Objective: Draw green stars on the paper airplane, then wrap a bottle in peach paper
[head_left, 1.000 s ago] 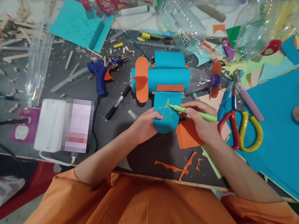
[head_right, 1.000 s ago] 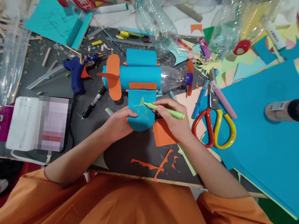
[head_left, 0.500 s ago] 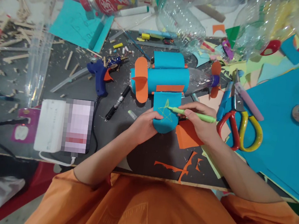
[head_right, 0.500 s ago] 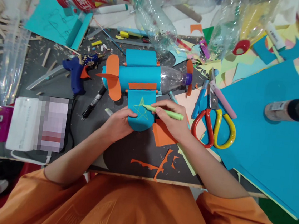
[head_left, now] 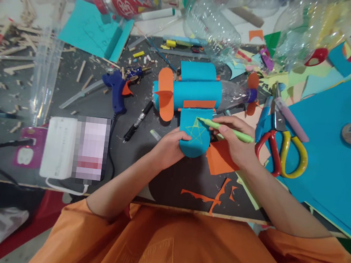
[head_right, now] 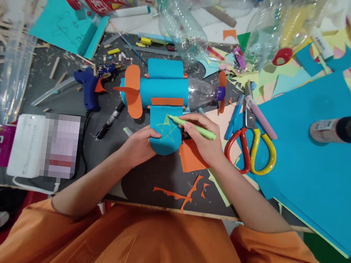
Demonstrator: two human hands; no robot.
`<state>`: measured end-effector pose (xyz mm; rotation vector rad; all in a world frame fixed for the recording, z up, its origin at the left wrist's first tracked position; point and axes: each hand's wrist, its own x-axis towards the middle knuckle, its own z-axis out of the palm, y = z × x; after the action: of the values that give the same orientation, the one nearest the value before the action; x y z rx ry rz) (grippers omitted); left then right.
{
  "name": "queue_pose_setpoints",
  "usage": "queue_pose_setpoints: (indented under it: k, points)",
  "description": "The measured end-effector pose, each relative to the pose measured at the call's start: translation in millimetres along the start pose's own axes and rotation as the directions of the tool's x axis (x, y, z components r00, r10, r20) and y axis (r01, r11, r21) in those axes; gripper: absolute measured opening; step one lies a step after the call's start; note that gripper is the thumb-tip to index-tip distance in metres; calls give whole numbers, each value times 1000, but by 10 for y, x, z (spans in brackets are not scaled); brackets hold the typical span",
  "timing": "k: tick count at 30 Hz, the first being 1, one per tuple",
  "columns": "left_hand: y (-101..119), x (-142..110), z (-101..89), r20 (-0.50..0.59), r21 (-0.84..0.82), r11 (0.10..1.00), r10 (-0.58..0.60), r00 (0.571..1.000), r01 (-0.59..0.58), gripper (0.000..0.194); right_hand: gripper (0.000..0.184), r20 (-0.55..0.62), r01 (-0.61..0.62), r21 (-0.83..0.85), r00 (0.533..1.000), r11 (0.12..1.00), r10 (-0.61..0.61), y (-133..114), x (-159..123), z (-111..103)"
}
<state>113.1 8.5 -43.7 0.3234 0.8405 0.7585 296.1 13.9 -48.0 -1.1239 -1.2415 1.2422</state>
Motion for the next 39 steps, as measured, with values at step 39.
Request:
queue_pose_setpoints:
  k: [39]
  points:
    - [-1, -17, -3, -98, 16, 1000, -24, 995, 26, 27, 8, -13, -41, -49, 999, 998, 41, 6, 8, 10]
